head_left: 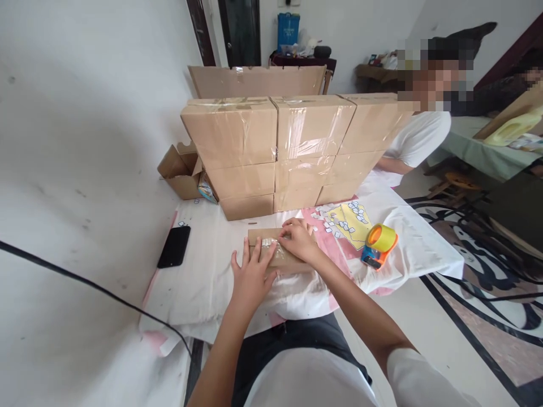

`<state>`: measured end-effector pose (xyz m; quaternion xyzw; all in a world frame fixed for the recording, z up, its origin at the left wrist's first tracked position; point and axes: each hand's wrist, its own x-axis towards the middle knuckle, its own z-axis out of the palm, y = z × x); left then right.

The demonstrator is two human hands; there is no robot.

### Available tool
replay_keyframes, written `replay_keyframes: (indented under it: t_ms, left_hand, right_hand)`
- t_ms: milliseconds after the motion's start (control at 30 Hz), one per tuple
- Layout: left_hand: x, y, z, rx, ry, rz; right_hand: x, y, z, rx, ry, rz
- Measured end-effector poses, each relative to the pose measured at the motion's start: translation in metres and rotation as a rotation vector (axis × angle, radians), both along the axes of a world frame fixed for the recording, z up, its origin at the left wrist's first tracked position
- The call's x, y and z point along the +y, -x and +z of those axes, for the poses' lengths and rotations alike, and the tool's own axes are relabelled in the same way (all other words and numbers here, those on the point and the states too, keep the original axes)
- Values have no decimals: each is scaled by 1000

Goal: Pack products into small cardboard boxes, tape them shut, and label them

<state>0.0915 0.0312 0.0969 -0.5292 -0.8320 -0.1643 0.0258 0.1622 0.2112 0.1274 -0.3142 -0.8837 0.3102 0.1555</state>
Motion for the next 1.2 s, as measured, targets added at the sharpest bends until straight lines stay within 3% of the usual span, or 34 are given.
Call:
replay_keyframes:
  t_ms: [133,233,333,433,500,633,833,1000,1200]
  left_hand:
    - [0,-1,-10,96,-23,-13]
    - [0,-3,-16,99,-62,-22]
    - [1,-8,-18,82,-133,-31]
    - [4,-17,-19,54,-225,-66]
    - [7,-23,-21,37,-274,-90]
    - [14,-23,-25,77,-317,-105]
    - [24,-15,-27,166,-319,-102]
    - [24,-24,-30,175,-321,-54]
    - [22,-25,-32,187,-316,-49]
  right_hand:
    - [-7,-2,-8,-8,-122,-27]
    - [-2,-6,-10,-30,-222,-181]
    - [27,-28,-15,-18,-274,-421]
    - [72,-78,-29,-37,-194,-597]
    - [101,-116,-40,-87,-118,-637]
    - [146,-158,-56,-138,-43,-588]
    - [190,-136,-73,-241,-33,-440]
    - [204,-123,-80,-292,-49,-446]
    - [201,-134,-76,-190,-36,-528]
